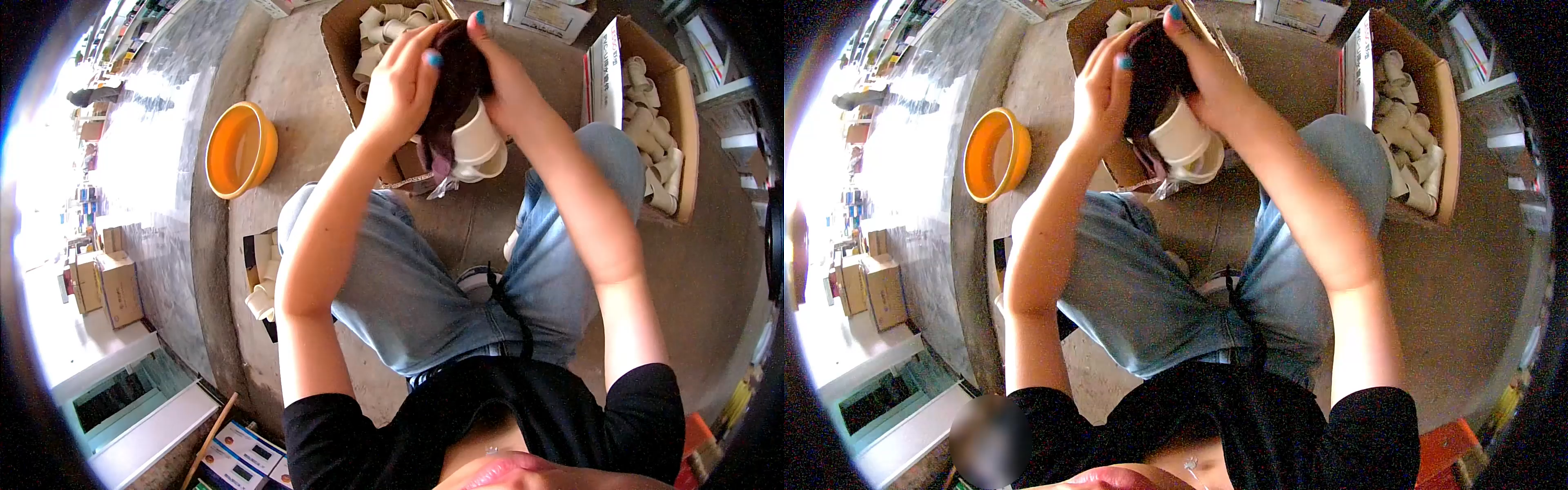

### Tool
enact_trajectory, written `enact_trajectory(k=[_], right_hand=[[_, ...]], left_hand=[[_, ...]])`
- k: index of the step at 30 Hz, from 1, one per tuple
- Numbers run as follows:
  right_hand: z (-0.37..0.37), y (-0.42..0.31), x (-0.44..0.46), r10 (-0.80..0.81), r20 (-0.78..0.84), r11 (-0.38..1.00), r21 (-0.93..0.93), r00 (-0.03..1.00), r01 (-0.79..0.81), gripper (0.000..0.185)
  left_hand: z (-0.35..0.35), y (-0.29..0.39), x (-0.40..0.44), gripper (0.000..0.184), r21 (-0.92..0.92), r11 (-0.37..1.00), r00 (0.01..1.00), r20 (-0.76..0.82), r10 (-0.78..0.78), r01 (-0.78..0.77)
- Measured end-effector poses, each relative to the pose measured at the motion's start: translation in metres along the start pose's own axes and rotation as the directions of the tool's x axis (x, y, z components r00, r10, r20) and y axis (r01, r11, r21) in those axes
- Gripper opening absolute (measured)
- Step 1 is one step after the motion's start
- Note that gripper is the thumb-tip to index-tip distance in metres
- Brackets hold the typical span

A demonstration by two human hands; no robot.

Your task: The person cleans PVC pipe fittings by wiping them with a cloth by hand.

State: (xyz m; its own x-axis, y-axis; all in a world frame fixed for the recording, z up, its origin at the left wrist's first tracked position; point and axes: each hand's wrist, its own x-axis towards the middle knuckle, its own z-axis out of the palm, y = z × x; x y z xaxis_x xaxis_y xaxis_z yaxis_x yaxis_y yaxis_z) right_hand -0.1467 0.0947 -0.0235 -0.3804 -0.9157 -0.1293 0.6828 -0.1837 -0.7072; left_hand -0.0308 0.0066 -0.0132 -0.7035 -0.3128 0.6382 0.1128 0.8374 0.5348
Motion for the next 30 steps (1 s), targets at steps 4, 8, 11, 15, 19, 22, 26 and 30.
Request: enact_trajectory(k=[4,8,11,15,19,22,26,30], right_hand=[[0.004,-0.006,-0.008,-0.042,-0.008,0.97,-0.24,0.999,0.039,0.054],[0.004,0.003,-0.011,-0.074,0.025,0.888,-0.453,0.997,0.077,0.055],[0.006,-0.002,-0.015,0.024,0.111,0.881,-0.473,0.994,0.031,0.058],[0.012,-0.007,-0.019,0.237,0.074,0.888,-0.422,0.969,-0.185,0.055],[0.014,-0.009,-0.025,0.288,0.095,0.867,-0.448,0.953,-0.218,0.048],[0.023,-0.01,-0.027,0.278,0.016,0.781,-0.586,0.96,-0.216,0.041],[0.0,0.011,-0.003,0.156,0.159,0.53,-0.846,0.975,0.053,0.039],[0.02,0.0,-0.02,0.21,0.166,0.541,-0.841,0.963,0.027,0.033]], left_hand=[[0.0,-0.016,-0.004,0.097,-0.037,0.986,0.969,0.181,0.166,-0.162],[0.005,-0.018,-0.011,0.101,0.007,0.998,0.996,0.057,0.068,-0.069],[0.006,-0.013,-0.011,0.096,-0.024,1.0,0.999,-0.049,0.001,-0.002],[0.01,-0.007,-0.008,0.051,-0.328,0.94,0.975,-0.163,-0.149,0.089],[0.004,0.003,-0.002,0.044,-0.334,0.856,0.873,-0.155,-0.463,0.395],[-0.009,0.009,0.007,0.047,-0.357,0.797,0.822,-0.12,-0.556,0.487],[-0.017,-0.001,0.015,0.041,-0.547,0.679,0.787,-0.059,-0.614,0.489],[-0.019,-0.017,0.019,0.045,-0.395,0.685,0.775,0.131,-0.618,0.612]])
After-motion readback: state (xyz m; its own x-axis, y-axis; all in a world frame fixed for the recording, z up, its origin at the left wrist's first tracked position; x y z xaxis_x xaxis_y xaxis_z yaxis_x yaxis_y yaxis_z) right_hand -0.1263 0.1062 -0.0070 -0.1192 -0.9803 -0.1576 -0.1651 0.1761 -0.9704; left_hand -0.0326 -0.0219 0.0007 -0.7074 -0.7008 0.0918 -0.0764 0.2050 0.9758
